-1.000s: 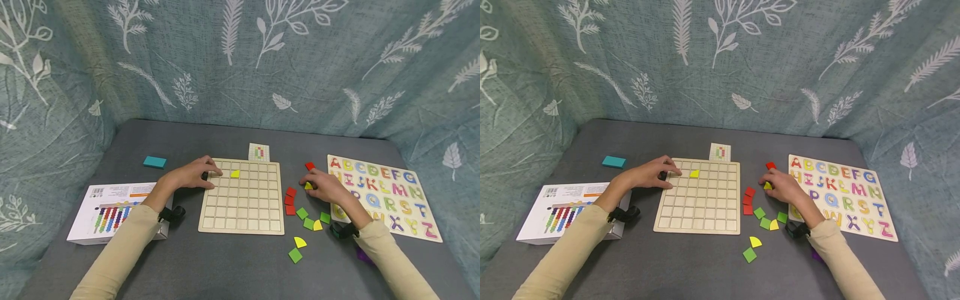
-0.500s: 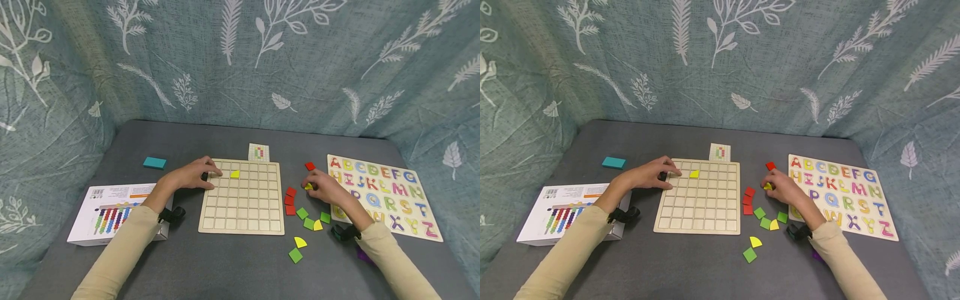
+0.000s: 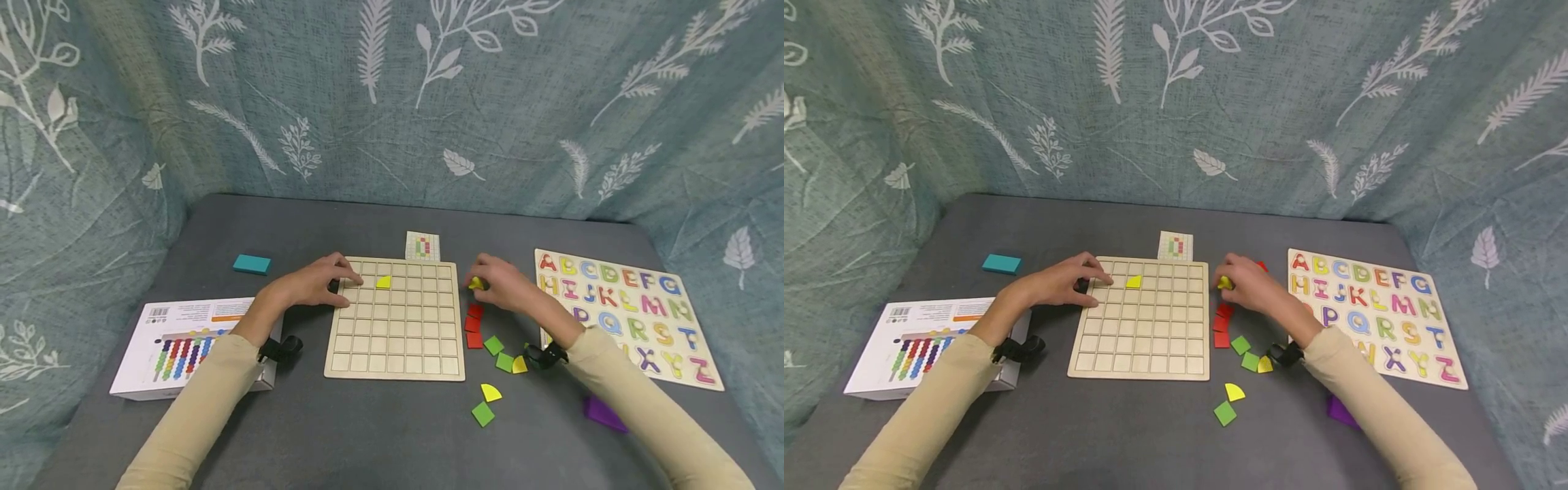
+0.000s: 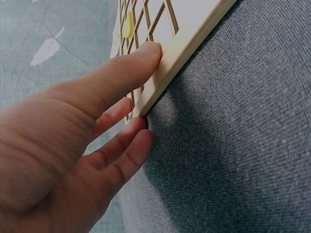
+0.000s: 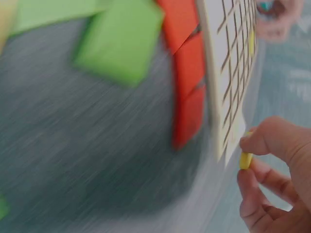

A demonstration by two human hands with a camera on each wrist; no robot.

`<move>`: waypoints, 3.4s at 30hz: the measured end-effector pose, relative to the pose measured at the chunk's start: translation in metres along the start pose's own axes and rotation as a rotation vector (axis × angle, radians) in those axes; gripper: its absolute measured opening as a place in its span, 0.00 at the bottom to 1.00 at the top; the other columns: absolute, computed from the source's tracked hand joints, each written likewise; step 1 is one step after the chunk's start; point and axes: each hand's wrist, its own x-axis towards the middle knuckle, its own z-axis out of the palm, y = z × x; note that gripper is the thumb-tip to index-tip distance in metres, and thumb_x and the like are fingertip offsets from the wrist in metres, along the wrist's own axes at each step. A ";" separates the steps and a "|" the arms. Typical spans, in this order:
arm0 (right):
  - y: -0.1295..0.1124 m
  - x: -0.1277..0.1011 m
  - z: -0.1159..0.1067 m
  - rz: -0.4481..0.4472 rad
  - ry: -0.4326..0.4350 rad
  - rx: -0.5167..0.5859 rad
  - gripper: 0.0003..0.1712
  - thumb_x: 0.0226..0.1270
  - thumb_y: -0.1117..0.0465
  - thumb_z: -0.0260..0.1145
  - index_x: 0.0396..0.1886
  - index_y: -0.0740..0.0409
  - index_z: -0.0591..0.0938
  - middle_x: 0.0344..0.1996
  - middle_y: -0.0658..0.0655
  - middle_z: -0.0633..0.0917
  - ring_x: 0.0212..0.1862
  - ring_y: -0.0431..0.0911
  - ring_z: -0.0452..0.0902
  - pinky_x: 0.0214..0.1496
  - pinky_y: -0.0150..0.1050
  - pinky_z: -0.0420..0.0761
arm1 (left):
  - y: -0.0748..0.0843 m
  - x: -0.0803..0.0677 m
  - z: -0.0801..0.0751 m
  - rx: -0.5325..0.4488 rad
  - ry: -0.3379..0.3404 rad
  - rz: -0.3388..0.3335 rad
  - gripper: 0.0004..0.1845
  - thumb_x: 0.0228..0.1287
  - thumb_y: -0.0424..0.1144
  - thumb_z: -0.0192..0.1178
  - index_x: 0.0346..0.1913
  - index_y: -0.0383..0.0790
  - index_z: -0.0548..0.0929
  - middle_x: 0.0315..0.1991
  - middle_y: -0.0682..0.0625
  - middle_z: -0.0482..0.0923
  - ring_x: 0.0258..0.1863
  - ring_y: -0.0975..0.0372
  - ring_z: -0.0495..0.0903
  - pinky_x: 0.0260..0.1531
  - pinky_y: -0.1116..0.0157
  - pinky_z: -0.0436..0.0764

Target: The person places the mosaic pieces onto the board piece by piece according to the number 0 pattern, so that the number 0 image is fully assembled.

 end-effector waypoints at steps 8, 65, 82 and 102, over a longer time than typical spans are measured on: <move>-0.032 0.052 0.021 -0.183 -0.048 0.006 0.08 0.58 0.71 0.68 0.36 0.59 0.86 0.38 0.56 0.80 0.36 0.46 0.76 0.37 0.37 0.76 | -0.001 0.001 0.000 0.005 -0.005 -0.001 0.23 0.61 0.37 0.67 0.60 0.39 0.79 0.56 0.40 0.67 0.55 0.48 0.71 0.55 0.49 0.73; 0.060 0.002 -0.019 0.221 -0.037 -0.128 0.28 0.65 0.54 0.68 0.62 0.61 0.78 0.55 0.67 0.77 0.51 0.59 0.77 0.50 0.55 0.77 | 0.004 0.000 -0.003 0.006 -0.019 -0.051 0.24 0.61 0.37 0.67 0.61 0.40 0.79 0.56 0.41 0.67 0.56 0.48 0.70 0.56 0.49 0.73; 0.082 -0.002 -0.033 0.239 -0.241 -0.012 0.21 0.62 0.52 0.70 0.53 0.52 0.78 0.51 0.60 0.76 0.42 0.47 0.78 0.43 0.46 0.71 | 0.006 0.002 -0.002 0.013 -0.019 -0.043 0.24 0.61 0.37 0.67 0.61 0.40 0.79 0.57 0.40 0.66 0.56 0.47 0.71 0.56 0.49 0.73; 0.083 -0.001 -0.027 0.199 -0.247 0.018 0.17 0.64 0.59 0.68 0.52 0.55 0.79 0.57 0.63 0.71 0.45 0.52 0.73 0.49 0.56 0.71 | 0.002 0.002 -0.002 0.002 -0.010 -0.011 0.23 0.62 0.39 0.67 0.60 0.40 0.79 0.55 0.41 0.67 0.53 0.48 0.72 0.53 0.51 0.74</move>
